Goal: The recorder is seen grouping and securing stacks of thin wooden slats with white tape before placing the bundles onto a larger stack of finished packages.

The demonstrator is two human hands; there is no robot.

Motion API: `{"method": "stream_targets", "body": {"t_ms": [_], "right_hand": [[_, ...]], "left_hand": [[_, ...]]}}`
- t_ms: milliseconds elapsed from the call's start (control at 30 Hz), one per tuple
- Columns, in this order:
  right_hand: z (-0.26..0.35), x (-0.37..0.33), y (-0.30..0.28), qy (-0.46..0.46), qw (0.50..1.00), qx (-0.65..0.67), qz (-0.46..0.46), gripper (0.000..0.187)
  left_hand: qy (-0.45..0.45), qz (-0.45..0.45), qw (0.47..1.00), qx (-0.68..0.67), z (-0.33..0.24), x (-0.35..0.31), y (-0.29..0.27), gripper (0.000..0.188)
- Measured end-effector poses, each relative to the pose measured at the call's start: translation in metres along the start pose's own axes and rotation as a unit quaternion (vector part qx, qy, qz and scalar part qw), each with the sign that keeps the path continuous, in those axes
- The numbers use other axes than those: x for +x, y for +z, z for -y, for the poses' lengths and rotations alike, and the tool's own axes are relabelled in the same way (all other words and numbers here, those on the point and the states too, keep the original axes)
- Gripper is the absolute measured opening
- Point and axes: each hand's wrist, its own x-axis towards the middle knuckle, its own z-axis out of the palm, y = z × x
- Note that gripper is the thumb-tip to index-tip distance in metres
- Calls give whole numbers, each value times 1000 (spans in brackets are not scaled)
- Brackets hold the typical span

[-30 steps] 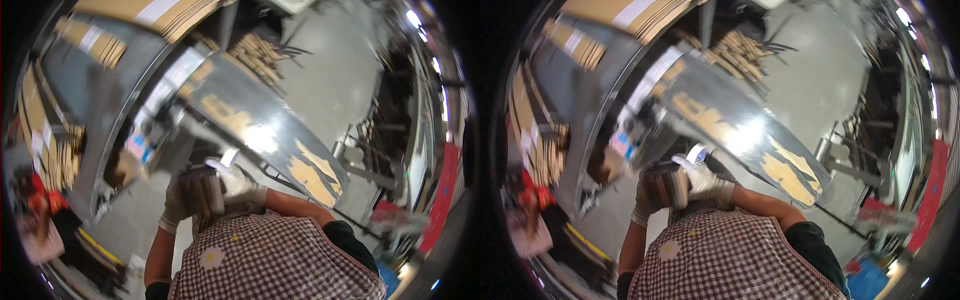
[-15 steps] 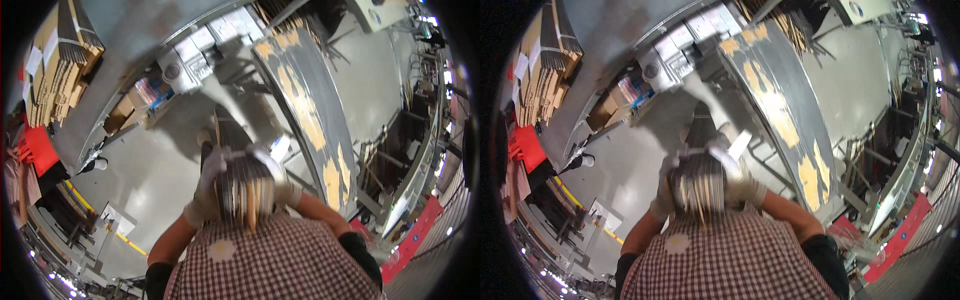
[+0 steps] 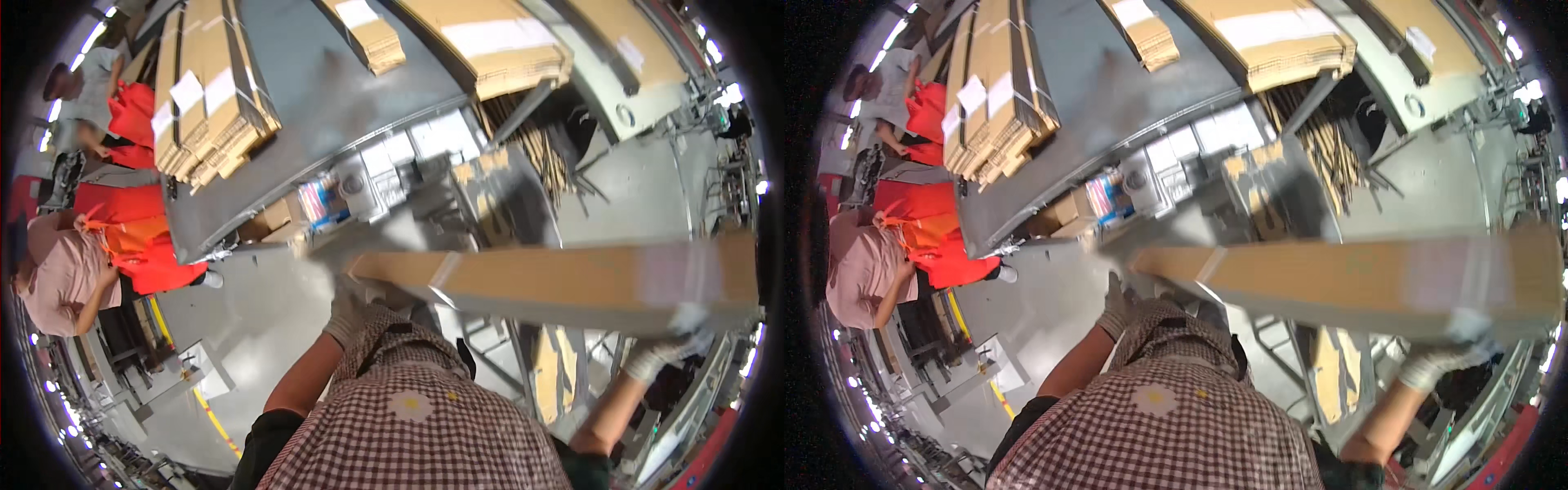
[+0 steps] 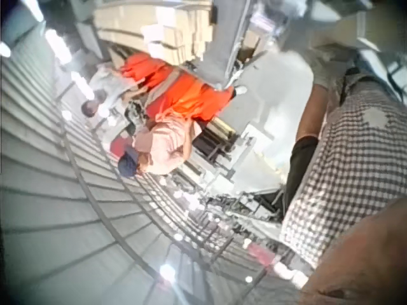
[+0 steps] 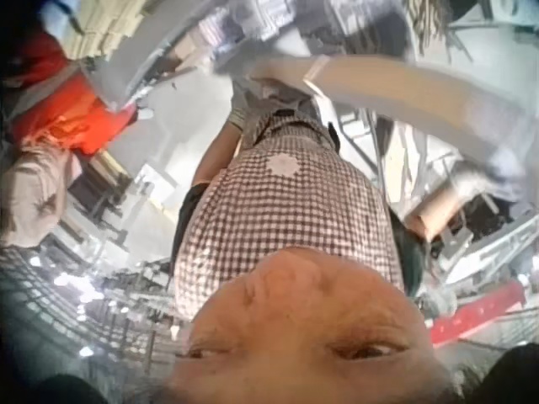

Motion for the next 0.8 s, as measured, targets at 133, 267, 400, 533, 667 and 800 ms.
{"method": "stream_targets", "body": {"t_ms": [133,267,400,533,667,800], "right_hand": [[42,108,-161,-298,870,-308,-246,72],[47,82,-187,-308,823,-361,-313,71],[3,-9,-116,-244,882,-326,-237,70],[-72,-115,65,75,961,-164,207,70],[-62,-164,246,93,839,-46,533,66],[-55,-122,257,259,847,24,463,37]], "left_hand": [[121,73,990,27,-2,0,72,83],[55,544,764,-344,-111,-59,196,95],[76,626,718,-297,-201,-54,266,103],[104,569,778,-244,-227,-55,284,97],[124,493,839,-193,-187,-34,237,83],[235,275,880,-307,-207,85,150,45]]}}
